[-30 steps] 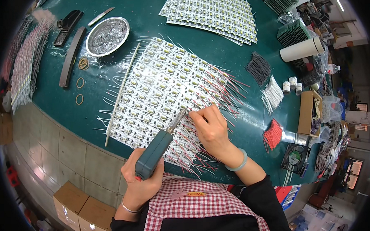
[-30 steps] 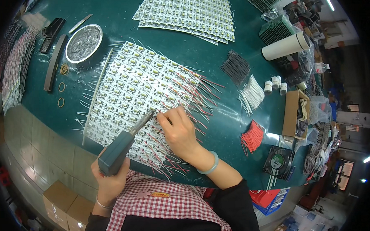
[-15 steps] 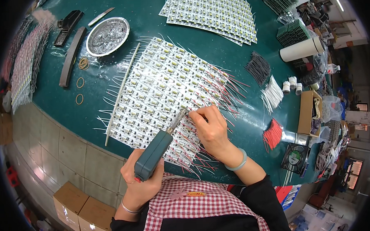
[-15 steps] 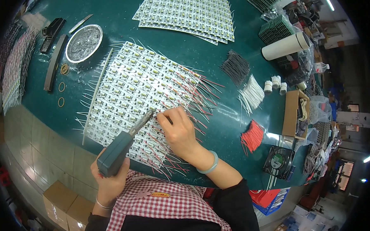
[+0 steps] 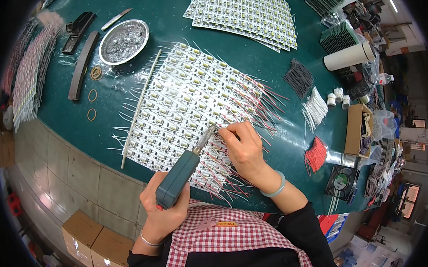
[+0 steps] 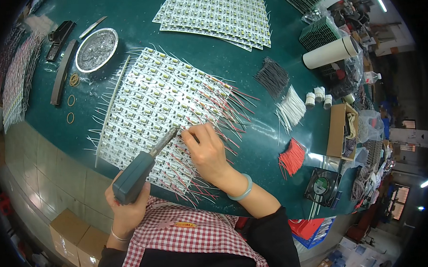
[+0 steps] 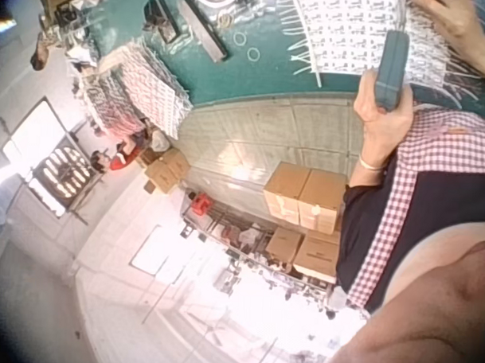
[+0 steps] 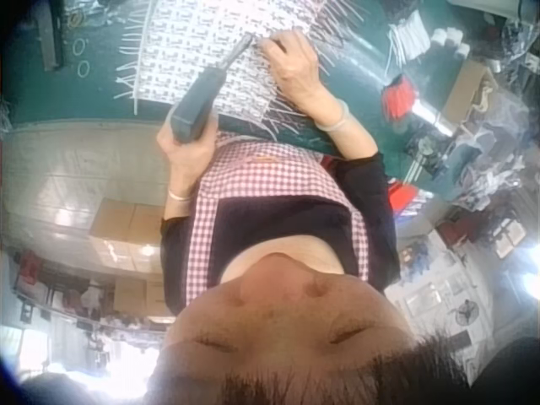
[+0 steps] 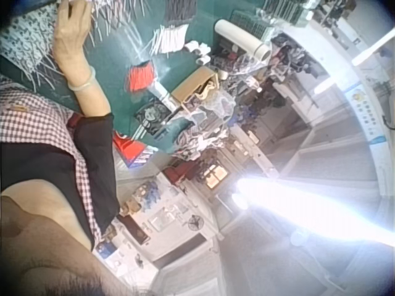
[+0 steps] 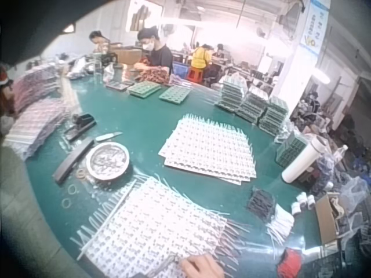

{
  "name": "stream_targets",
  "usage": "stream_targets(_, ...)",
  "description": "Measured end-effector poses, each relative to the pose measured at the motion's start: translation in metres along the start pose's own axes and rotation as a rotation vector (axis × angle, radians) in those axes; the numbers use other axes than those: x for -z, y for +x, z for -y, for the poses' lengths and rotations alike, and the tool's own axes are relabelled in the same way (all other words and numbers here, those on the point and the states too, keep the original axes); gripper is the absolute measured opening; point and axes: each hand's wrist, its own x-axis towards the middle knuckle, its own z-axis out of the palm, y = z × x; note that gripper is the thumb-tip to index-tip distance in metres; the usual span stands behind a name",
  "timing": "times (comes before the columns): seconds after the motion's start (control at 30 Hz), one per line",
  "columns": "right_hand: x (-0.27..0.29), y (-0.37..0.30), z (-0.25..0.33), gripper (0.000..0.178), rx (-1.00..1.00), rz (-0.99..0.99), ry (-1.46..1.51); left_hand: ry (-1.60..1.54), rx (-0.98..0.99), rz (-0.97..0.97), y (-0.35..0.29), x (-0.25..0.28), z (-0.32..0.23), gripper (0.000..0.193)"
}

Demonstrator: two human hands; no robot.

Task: The person uses a soldering iron to attach wires to a grid of LED modules on a green workbench. They repeatedly pick up red and white wires, position them on the board, and apply the soldering iron to secure the connections. The person also uses a white stick to adjust the wires on the board.

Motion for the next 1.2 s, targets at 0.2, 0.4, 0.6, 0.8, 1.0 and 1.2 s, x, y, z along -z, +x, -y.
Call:
stream_targets(0.2,0.001,-0.001,0.0,0.033,-0.003,0.008,0.003,0.007,0.059,0.054,0.003,0.002,-0.003,0.012)
stream_targets(0.4,0.0,-0.002,-0.001,0.033,0.004,0.012,-0.002,0.019,0.052,0.046,0.003,0.001,-0.004,0.013)
stream_targets(0.6,0.0,-0.002,0.0,0.033,0.012,0.004,-0.014,0.08,-0.102,-0.018,0.003,0.001,-0.005,0.016)
stream_targets(0.8,0.0,-0.001,0.0,0.033,0.011,0.003,-0.011,0.036,-0.021,0.02,0.001,0.003,-0.005,0.014)
stream_targets(1.0,0.0,-0.002,0.0,0.032,0.012,0.001,-0.016,-0.006,0.051,0.024,-0.002,-0.001,-0.001,0.012)
stream_targets(1.2,-0.001,-0.002,0.001,0.032,0.011,0.002,-0.021,0.007,0.041,0.007,-0.004,-0.001,0.0,0.013)
